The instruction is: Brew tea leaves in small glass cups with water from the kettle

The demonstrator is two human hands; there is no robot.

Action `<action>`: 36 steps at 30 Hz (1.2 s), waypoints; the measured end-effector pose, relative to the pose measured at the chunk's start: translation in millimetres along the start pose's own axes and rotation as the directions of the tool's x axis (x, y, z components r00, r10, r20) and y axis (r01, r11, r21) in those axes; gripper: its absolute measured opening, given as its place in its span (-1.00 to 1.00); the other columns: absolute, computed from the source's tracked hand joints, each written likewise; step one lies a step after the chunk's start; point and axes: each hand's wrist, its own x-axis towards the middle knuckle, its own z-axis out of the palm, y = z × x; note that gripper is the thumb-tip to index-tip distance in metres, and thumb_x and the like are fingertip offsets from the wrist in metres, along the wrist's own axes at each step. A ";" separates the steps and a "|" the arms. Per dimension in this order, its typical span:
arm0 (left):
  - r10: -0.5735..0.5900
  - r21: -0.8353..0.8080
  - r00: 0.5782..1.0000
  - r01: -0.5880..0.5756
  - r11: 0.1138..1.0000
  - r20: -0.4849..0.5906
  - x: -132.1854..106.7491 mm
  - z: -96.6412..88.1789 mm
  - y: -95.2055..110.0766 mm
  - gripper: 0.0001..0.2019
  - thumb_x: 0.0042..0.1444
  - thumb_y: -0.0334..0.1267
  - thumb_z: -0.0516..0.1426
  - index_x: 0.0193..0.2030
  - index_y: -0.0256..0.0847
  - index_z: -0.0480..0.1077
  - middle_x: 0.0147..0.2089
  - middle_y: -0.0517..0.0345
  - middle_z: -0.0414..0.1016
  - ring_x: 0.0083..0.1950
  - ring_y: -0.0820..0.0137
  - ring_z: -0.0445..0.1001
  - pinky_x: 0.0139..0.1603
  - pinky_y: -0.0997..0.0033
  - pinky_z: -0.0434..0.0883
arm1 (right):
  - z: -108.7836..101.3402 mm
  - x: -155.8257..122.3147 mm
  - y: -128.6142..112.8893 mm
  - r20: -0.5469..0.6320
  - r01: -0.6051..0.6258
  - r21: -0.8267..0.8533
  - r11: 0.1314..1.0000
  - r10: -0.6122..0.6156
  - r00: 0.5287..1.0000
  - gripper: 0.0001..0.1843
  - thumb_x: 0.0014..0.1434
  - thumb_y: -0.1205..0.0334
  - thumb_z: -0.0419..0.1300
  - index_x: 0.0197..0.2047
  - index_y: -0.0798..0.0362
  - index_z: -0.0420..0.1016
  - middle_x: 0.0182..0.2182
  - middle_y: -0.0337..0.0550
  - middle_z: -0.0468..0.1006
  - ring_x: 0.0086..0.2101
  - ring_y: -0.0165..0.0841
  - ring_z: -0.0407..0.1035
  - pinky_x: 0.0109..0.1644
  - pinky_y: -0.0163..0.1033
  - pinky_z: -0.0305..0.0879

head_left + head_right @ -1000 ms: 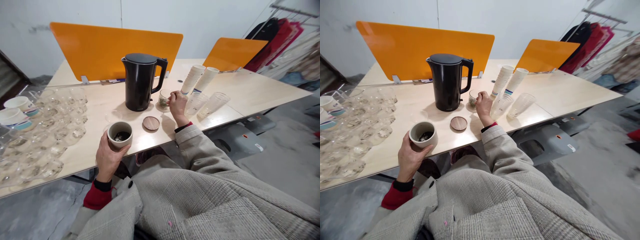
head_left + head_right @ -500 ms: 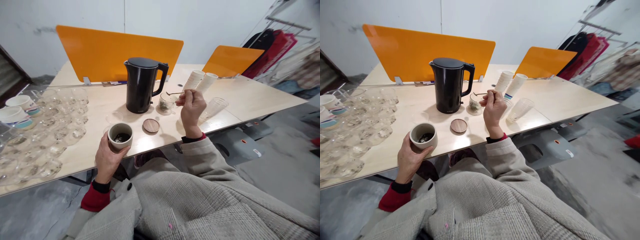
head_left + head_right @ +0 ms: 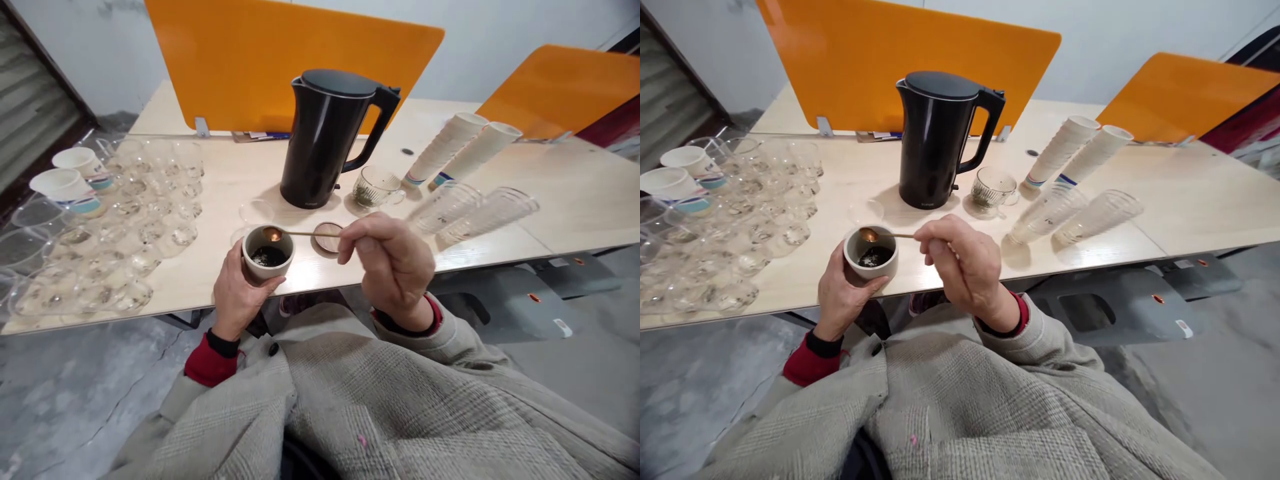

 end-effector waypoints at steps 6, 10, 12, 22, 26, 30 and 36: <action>-0.043 0.021 0.999 0.042 0.999 0.030 -0.4 -2.4 4.9 0.01 -0.06 0.12 0.51 0.47 -0.08 0.23 0.41 -0.13 0.52 0.39 -0.04 0.54 0.32 -0.01 0.54 | 16.1 2.5 19.4 0.348 0.279 -0.190 0.941 -0.201 0.916 -0.78 0.44 0.45 0.08 0.01 0.01 0.47 -0.37 -0.22 0.54 -0.40 -0.40 0.39 -0.33 -0.25 0.31; -0.070 0.023 0.997 0.069 0.997 0.040 -1.1 -1.3 5.2 0.00 -0.06 0.11 0.51 0.47 -0.05 0.22 0.40 -0.11 0.53 0.38 -0.04 0.55 0.30 -0.02 0.56 | 31.1 -1.3 27.9 0.426 0.347 -0.211 0.914 -0.234 0.874 -0.80 0.46 0.47 0.05 0.01 0.02 0.42 -0.38 -0.25 0.50 -0.42 -0.42 0.32 -0.34 -0.26 0.20; -0.076 0.026 0.996 0.075 0.997 0.044 -1.3 -1.0 5.2 -0.01 -0.05 0.10 0.50 0.47 -0.05 0.22 0.40 -0.10 0.53 0.38 -0.04 0.55 0.30 -0.03 0.56 | 35.4 -2.8 29.2 0.468 0.358 -0.182 0.916 -0.239 0.851 -0.82 0.48 0.46 0.03 -0.01 0.03 0.39 -0.39 -0.26 0.47 -0.43 -0.42 0.28 -0.36 -0.27 0.16; -0.049 0.037 0.998 0.047 0.998 0.041 -1.5 -1.4 4.7 -0.02 -0.03 0.11 0.49 0.48 -0.07 0.21 0.42 -0.12 0.50 0.40 -0.04 0.53 0.33 -0.01 0.54 | 29.6 -2.0 32.5 0.460 0.307 -0.183 0.934 -0.195 0.866 -0.80 0.46 0.47 0.05 0.01 0.01 0.40 -0.32 -0.23 0.56 -0.36 -0.42 0.40 -0.29 -0.26 0.25; -0.041 0.029 0.998 0.040 0.999 0.041 -1.4 -1.2 3.6 -0.01 -0.02 0.11 0.49 0.48 -0.07 0.21 0.42 -0.12 0.50 0.40 -0.05 0.53 0.32 -0.04 0.55 | 29.1 -2.6 33.3 0.421 0.298 -0.207 0.932 -0.190 0.887 -0.82 0.47 0.44 0.06 0.00 0.02 0.42 -0.34 -0.24 0.56 -0.40 -0.43 0.36 -0.34 -0.26 0.22; -0.037 0.033 0.999 0.036 0.999 0.035 -1.3 -0.7 3.0 0.00 -0.04 0.11 0.49 0.48 -0.06 0.21 0.42 -0.12 0.50 0.41 -0.06 0.53 0.32 -0.04 0.55 | 27.8 -2.0 34.7 0.370 0.253 -0.174 0.952 -0.174 0.912 -0.85 0.51 0.39 0.06 0.01 0.02 0.42 -0.32 -0.22 0.57 -0.36 -0.42 0.41 -0.32 -0.27 0.28; -0.031 0.025 0.999 0.030 0.999 0.018 -1.6 0.2 4.2 -0.01 -0.04 0.08 0.50 0.48 -0.07 0.21 0.42 -0.12 0.50 0.41 -0.04 0.52 0.33 -0.02 0.54 | 30.9 -2.7 35.9 0.413 0.272 -0.223 0.936 -0.162 0.896 -0.84 0.51 0.39 0.05 -0.01 0.02 0.43 -0.32 -0.23 0.59 -0.40 -0.45 0.38 -0.35 -0.26 0.22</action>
